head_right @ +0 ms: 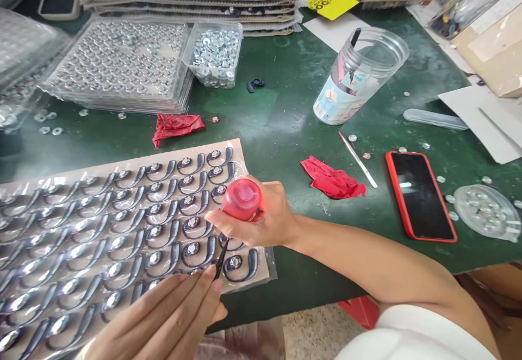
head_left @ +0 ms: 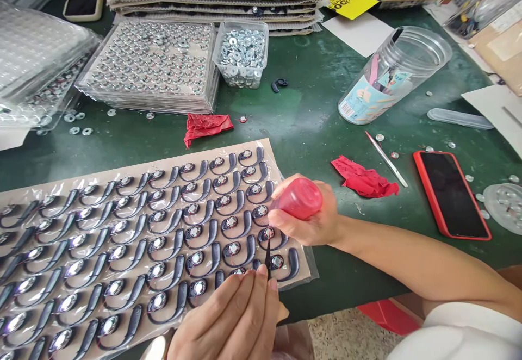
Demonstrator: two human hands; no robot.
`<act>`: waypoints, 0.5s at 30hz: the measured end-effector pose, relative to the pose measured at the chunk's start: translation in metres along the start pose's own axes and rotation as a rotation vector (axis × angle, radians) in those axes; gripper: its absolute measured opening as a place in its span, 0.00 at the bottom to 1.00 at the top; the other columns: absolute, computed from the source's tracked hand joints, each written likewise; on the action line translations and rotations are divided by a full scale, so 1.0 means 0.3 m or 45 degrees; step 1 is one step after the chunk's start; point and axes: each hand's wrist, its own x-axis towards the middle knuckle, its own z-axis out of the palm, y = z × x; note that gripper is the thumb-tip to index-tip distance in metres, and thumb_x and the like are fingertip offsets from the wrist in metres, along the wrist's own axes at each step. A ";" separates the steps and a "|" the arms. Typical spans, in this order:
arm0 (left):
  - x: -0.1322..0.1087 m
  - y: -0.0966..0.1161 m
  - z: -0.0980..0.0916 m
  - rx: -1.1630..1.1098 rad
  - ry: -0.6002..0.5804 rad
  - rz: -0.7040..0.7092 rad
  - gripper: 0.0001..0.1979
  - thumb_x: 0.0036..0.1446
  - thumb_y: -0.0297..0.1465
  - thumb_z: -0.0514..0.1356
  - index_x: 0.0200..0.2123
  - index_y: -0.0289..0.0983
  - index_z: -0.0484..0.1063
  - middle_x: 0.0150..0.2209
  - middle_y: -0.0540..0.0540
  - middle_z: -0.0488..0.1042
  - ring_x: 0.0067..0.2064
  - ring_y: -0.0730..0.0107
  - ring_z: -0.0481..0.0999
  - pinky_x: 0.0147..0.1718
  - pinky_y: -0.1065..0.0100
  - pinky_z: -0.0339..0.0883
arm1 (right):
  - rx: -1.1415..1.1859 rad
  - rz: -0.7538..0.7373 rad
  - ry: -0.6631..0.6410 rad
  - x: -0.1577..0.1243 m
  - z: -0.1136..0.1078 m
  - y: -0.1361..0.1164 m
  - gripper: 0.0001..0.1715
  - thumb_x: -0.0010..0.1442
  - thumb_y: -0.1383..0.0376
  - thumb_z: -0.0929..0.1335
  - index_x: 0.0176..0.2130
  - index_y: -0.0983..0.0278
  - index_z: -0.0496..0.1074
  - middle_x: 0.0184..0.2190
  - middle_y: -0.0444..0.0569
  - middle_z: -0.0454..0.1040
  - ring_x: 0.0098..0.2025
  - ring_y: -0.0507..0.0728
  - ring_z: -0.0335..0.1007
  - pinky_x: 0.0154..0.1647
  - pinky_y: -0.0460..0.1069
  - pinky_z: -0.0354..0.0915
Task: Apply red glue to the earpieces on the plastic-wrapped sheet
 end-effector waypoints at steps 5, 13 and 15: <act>0.006 -0.005 -0.009 -0.008 0.013 0.003 0.08 0.63 0.23 0.55 0.39 0.28 0.74 0.37 0.47 0.81 0.39 0.71 0.80 0.41 0.66 0.73 | 0.013 0.046 -0.022 0.001 0.003 0.000 0.13 0.53 0.60 0.72 0.24 0.63 0.68 0.20 0.45 0.72 0.21 0.51 0.68 0.23 0.46 0.67; -0.010 -0.035 0.032 0.018 0.186 0.113 0.11 0.65 0.24 0.52 0.37 0.29 0.75 0.36 0.47 0.80 0.37 0.72 0.80 0.38 0.68 0.72 | -0.001 0.029 -0.034 0.002 0.004 0.001 0.13 0.53 0.59 0.72 0.24 0.63 0.68 0.21 0.44 0.72 0.22 0.50 0.68 0.24 0.45 0.67; -0.014 -0.037 0.034 0.011 0.185 0.112 0.11 0.65 0.25 0.52 0.37 0.29 0.75 0.37 0.46 0.80 0.38 0.71 0.79 0.39 0.67 0.72 | 0.002 0.084 -0.046 0.003 -0.003 -0.004 0.13 0.54 0.60 0.71 0.23 0.63 0.68 0.20 0.44 0.72 0.21 0.50 0.67 0.24 0.46 0.66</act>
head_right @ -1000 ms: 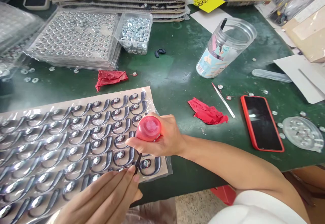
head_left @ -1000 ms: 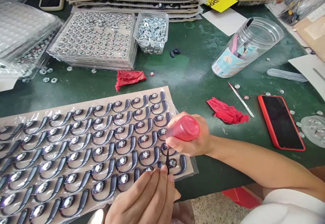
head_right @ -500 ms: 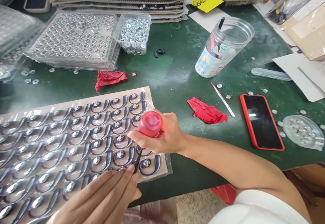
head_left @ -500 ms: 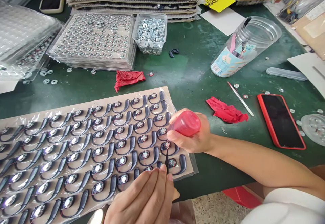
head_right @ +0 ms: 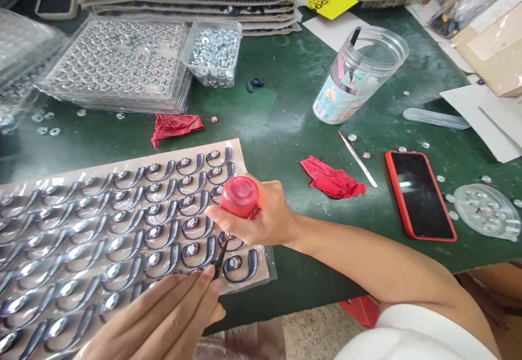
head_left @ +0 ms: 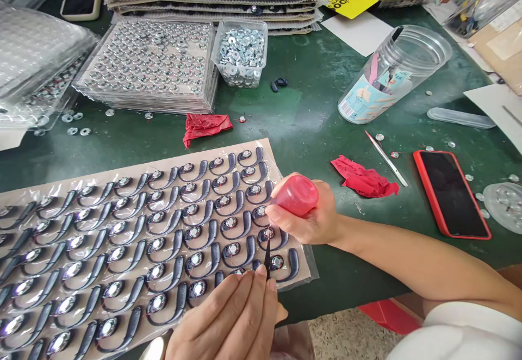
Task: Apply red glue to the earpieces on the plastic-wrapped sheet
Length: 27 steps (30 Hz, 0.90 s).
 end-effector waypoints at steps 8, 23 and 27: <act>0.006 0.009 -0.023 -0.227 -0.018 -0.222 0.11 0.64 0.22 0.52 0.39 0.30 0.75 0.40 0.44 0.80 0.43 0.67 0.79 0.45 0.64 0.71 | -0.027 0.105 -0.078 -0.001 -0.020 -0.008 0.15 0.56 0.60 0.69 0.21 0.63 0.68 0.18 0.45 0.71 0.21 0.51 0.65 0.23 0.47 0.64; 0.087 -0.095 -0.055 -0.576 -0.043 -0.399 0.09 0.55 0.17 0.56 0.34 0.32 0.74 0.33 0.49 0.80 0.34 0.75 0.78 0.40 0.71 0.73 | 0.011 -0.026 -0.029 -0.015 -0.007 0.003 0.14 0.55 0.60 0.71 0.23 0.63 0.67 0.19 0.43 0.70 0.20 0.49 0.65 0.22 0.45 0.64; 0.091 -0.113 -0.051 -0.615 -0.030 -0.530 0.08 0.54 0.17 0.58 0.32 0.32 0.74 0.30 0.50 0.78 0.32 0.78 0.77 0.42 0.72 0.71 | 0.013 -0.117 -0.032 -0.021 0.002 0.009 0.12 0.54 0.61 0.71 0.25 0.62 0.67 0.21 0.45 0.73 0.21 0.50 0.67 0.22 0.46 0.65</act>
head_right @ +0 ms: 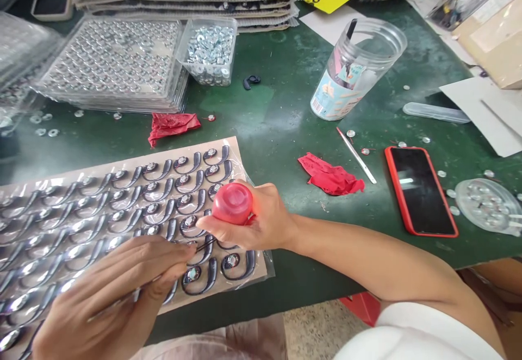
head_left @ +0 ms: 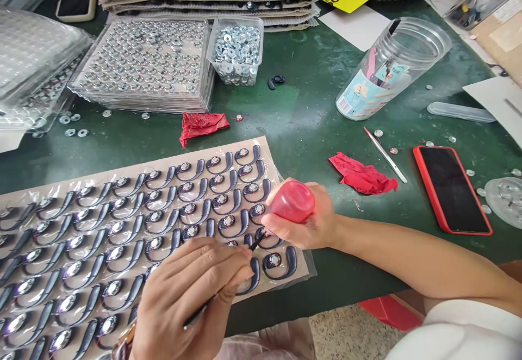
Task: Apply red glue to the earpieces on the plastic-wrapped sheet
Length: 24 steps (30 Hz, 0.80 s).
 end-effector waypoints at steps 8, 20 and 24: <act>0.012 -0.014 0.000 -0.017 0.011 -0.064 0.07 0.55 0.19 0.58 0.33 0.33 0.75 0.31 0.51 0.78 0.31 0.78 0.76 0.41 0.73 0.71 | 0.233 0.072 0.052 0.003 -0.010 -0.018 0.10 0.54 0.60 0.72 0.30 0.62 0.69 0.17 0.41 0.70 0.19 0.50 0.67 0.19 0.46 0.66; -0.037 -0.035 -0.013 0.158 -0.103 0.265 0.13 0.64 0.22 0.51 0.43 0.28 0.75 0.43 0.43 0.79 0.50 0.68 0.75 0.55 0.64 0.63 | 0.277 0.309 0.034 0.116 0.002 0.054 0.12 0.56 0.58 0.71 0.30 0.64 0.69 0.17 0.41 0.69 0.21 0.51 0.68 0.23 0.47 0.65; -0.029 -0.046 0.013 0.220 -0.139 0.331 0.12 0.65 0.24 0.51 0.41 0.28 0.75 0.42 0.44 0.79 0.48 0.68 0.76 0.56 0.64 0.61 | 0.298 0.323 -0.032 0.097 0.012 0.067 0.09 0.56 0.60 0.71 0.33 0.63 0.69 0.18 0.42 0.70 0.21 0.51 0.68 0.22 0.47 0.65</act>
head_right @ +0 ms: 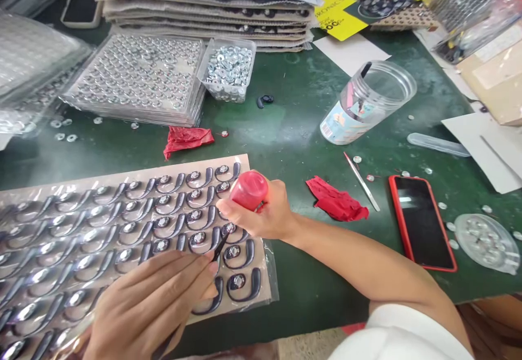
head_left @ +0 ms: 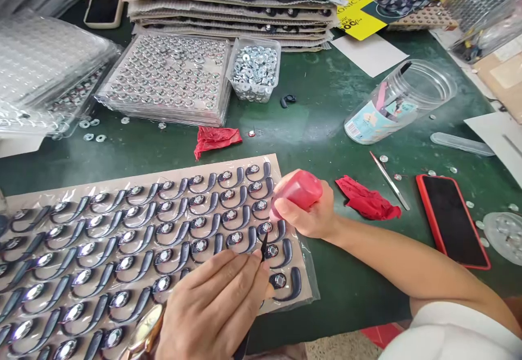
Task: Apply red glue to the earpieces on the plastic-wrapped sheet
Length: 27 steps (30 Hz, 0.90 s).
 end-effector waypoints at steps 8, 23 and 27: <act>0.009 0.046 0.035 0.357 0.004 0.103 0.12 0.64 0.21 0.50 0.38 0.28 0.75 0.37 0.44 0.80 0.41 0.67 0.79 0.48 0.65 0.69 | -0.131 -0.164 -0.030 0.011 0.020 -0.017 0.12 0.52 0.59 0.72 0.26 0.62 0.68 0.19 0.43 0.71 0.20 0.51 0.67 0.22 0.47 0.67; 0.021 0.049 0.029 0.432 -0.037 0.110 0.14 0.65 0.20 0.48 0.38 0.29 0.73 0.36 0.46 0.81 0.38 0.70 0.80 0.41 0.68 0.71 | -0.170 -0.279 0.091 0.022 0.012 -0.013 0.11 0.53 0.62 0.72 0.24 0.63 0.68 0.20 0.44 0.71 0.20 0.50 0.67 0.21 0.45 0.66; 0.026 0.049 0.030 0.404 -0.033 0.065 0.16 0.65 0.19 0.46 0.37 0.29 0.74 0.35 0.47 0.81 0.39 0.69 0.80 0.42 0.67 0.70 | -0.204 -0.176 0.085 0.021 0.006 -0.010 0.12 0.52 0.62 0.72 0.24 0.63 0.68 0.20 0.44 0.72 0.21 0.50 0.68 0.23 0.46 0.67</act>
